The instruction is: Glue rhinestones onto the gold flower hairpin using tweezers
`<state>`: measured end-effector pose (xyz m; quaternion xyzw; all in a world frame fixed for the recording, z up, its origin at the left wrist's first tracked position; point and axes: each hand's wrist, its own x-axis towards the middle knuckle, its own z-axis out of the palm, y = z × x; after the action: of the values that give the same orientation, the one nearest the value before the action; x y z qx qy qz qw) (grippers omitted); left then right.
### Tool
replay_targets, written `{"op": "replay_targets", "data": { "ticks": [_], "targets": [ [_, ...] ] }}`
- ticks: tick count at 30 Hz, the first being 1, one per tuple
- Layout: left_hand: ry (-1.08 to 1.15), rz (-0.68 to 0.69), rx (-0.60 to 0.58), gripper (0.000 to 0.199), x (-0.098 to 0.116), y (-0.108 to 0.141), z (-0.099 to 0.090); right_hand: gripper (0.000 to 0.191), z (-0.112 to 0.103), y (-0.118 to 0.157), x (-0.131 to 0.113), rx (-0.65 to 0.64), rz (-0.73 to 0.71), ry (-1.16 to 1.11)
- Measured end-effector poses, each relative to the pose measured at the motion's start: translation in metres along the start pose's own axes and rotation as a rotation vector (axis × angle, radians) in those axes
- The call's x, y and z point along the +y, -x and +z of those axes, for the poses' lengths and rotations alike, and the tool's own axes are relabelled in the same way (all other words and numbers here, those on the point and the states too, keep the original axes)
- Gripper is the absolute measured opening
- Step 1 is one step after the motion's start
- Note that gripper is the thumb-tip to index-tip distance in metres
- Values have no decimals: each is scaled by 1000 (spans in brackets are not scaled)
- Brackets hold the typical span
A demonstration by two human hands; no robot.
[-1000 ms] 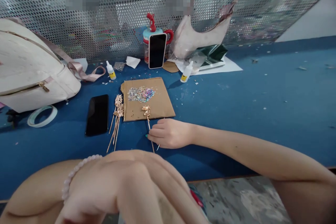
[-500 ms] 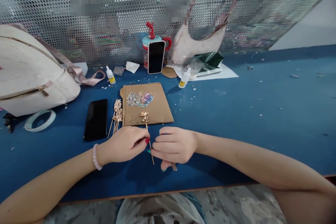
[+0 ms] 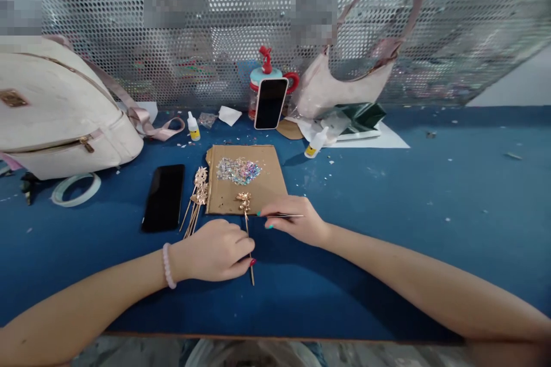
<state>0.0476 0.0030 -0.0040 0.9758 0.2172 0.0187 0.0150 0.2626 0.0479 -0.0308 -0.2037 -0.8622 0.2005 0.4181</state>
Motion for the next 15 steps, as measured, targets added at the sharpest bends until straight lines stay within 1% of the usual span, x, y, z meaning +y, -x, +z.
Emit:
{"op": "replay_targets", "data": {
  "ticks": [3, 8, 12, 15],
  "targets": [
    [-19, 1, 10, 19, -1, 0, 2, 14, -2, 0, 5, -42, 92, -34],
    [-45, 29, 14, 16, -4, 1, 5, 13, -8, -5, 20, -164, 97, -30],
    [-58, 34, 34, 14, -5, 1, 6, 15, -7, -10, 32, -143, 174, -79],
    [-49, 32, 38, 13, -5, 0, 6, 15, -6, -10, 37, -132, 265, -124]
  ]
}}
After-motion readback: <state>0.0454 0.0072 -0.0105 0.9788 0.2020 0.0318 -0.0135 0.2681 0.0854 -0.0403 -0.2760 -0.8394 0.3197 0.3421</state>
